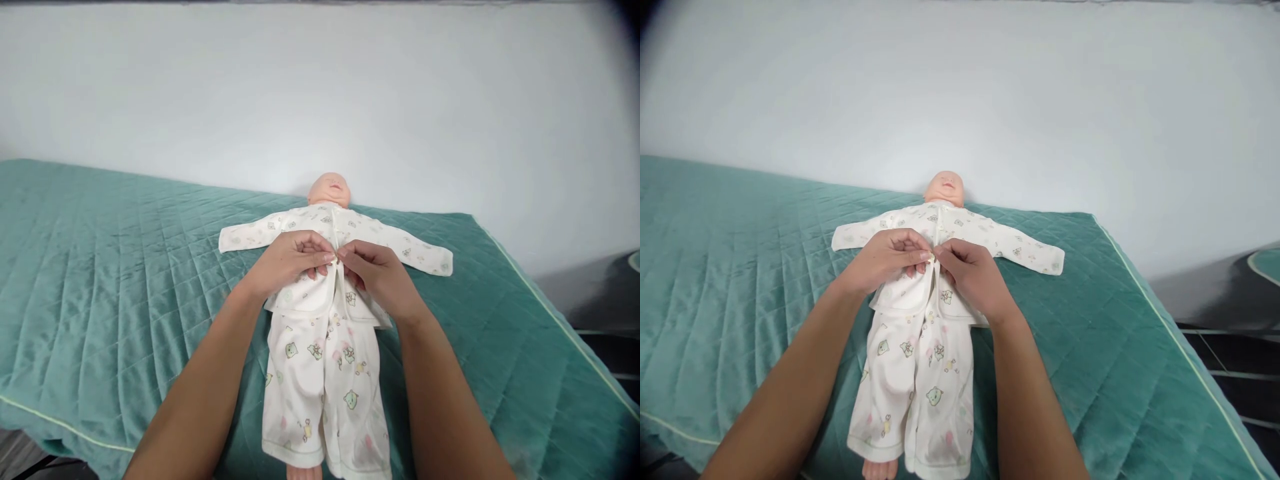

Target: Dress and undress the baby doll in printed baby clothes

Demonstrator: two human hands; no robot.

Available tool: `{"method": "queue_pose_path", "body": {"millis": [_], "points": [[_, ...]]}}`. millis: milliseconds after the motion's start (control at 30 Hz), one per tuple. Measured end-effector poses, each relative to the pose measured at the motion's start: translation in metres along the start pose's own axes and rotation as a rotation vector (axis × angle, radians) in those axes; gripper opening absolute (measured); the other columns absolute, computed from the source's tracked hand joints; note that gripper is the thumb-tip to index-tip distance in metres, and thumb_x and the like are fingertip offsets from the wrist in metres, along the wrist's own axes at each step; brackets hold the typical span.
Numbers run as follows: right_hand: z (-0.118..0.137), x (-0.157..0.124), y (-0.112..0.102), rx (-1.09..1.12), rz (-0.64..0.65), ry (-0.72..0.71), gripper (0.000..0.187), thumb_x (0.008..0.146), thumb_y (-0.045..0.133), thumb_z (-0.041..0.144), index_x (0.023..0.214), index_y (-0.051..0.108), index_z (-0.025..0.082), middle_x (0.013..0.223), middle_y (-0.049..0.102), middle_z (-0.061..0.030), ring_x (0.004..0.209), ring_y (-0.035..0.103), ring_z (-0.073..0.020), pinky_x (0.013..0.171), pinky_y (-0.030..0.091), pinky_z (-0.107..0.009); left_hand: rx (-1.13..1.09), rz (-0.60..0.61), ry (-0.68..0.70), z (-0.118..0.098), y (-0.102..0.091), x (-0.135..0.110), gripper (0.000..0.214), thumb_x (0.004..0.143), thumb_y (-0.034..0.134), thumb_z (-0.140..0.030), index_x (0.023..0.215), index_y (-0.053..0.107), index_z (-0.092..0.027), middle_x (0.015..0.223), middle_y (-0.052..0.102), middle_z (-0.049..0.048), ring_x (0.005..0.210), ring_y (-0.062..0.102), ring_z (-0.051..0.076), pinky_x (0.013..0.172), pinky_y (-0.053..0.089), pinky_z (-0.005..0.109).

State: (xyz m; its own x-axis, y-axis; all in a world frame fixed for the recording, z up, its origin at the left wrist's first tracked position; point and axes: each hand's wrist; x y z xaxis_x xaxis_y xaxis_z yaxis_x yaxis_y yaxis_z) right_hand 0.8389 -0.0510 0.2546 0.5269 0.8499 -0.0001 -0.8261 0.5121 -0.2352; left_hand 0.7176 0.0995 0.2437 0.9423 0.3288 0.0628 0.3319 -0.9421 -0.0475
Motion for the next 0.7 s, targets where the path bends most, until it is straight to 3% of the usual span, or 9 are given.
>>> {"method": "queue_pose_path", "body": {"millis": [233,433,700], "points": [[-0.004,0.002,0.004,-0.087,-0.066,-0.039,0.04,0.095,0.058,0.044,0.065,0.055,0.018,0.055,0.053,0.0022,0.05,0.044,-0.0081,0.048,0.032,-0.022,0.004,-0.008,-0.004,-0.001,0.003,-0.001,0.026,0.081,0.077,-0.038,0.083,0.065,-0.015,0.069,0.063,0.0002,0.063,0.058,0.009,0.061,0.047,0.023],[-0.006,0.006,0.002,0.141,-0.039,-0.026,0.023,0.096,0.053,0.04,0.086,0.057,0.02,0.07,0.068,-0.0013,0.053,0.061,-0.0115,0.046,0.039,-0.021,0.07,-0.005,-0.019,-0.001,0.003,0.0,0.022,0.083,0.074,-0.035,0.083,0.065,-0.016,0.067,0.061,-0.0011,0.062,0.058,0.009,0.06,0.047,0.023],[-0.011,0.007,0.0,0.163,-0.035,-0.031,0.025,0.095,0.057,0.044,0.087,0.059,0.02,0.068,0.068,-0.0006,0.052,0.062,-0.0111,0.044,0.039,-0.02,0.112,0.022,-0.018,-0.001,0.003,-0.001,0.021,0.082,0.073,-0.035,0.086,0.063,-0.017,0.073,0.066,0.0006,0.066,0.062,0.011,0.062,0.049,0.024]]}}
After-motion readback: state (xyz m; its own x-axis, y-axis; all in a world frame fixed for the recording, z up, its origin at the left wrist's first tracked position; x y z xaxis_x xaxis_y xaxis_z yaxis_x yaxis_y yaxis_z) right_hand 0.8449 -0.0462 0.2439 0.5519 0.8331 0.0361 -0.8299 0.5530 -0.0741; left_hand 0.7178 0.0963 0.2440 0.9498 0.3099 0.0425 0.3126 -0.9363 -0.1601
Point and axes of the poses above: each hand's wrist, its own x-axis towards the middle knuckle, its own y-axis out of the palm, z = x × y
